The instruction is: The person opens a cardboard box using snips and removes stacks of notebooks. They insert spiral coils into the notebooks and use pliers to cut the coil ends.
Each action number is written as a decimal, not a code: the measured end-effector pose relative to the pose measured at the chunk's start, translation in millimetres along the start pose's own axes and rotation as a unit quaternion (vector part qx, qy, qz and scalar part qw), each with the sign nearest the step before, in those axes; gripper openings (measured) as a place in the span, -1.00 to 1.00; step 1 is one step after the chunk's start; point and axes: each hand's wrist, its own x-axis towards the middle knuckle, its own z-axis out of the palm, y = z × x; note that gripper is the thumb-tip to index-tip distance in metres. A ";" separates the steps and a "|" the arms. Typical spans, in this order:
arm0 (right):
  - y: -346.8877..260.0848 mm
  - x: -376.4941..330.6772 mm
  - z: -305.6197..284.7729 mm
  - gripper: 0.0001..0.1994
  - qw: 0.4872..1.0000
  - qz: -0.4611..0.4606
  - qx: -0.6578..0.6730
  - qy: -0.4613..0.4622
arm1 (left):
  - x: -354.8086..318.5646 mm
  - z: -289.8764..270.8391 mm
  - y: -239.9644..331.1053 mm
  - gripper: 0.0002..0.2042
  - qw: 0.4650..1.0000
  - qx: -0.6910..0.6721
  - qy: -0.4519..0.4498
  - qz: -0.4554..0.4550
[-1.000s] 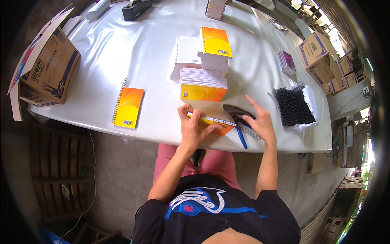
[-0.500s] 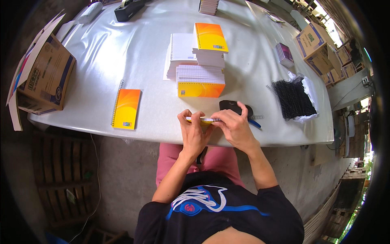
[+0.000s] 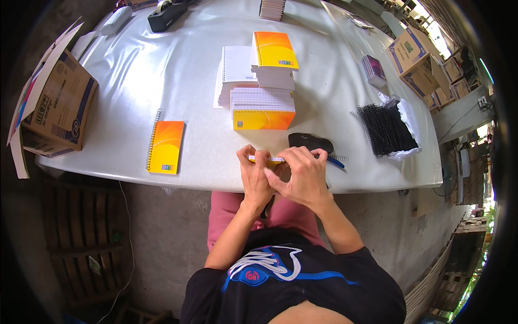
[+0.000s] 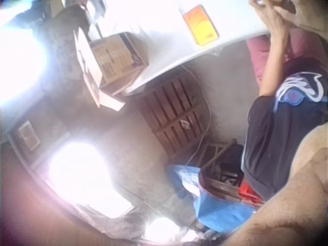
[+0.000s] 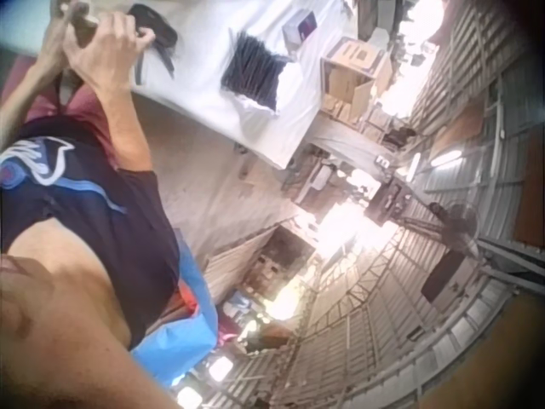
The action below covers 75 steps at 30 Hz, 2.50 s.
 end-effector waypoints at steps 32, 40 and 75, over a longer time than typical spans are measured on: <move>130.2 0.6 -14.7 -0.52 0.809 0.178 0.537 -0.156 | 14.7 -20.2 -19.9 -0.35 0.976 -0.189 -0.095 0.053; 87.6 2.6 -3.6 -0.73 0.781 0.022 0.602 -0.167 | 11.7 -10.3 -24.2 -0.29 0.956 -0.272 -0.103 -0.031; 99.7 -59.6 -16.6 -0.45 0.979 0.186 -0.068 -0.055 | 19.8 -24.3 -24.3 -0.86 0.908 -0.382 -0.111 -0.132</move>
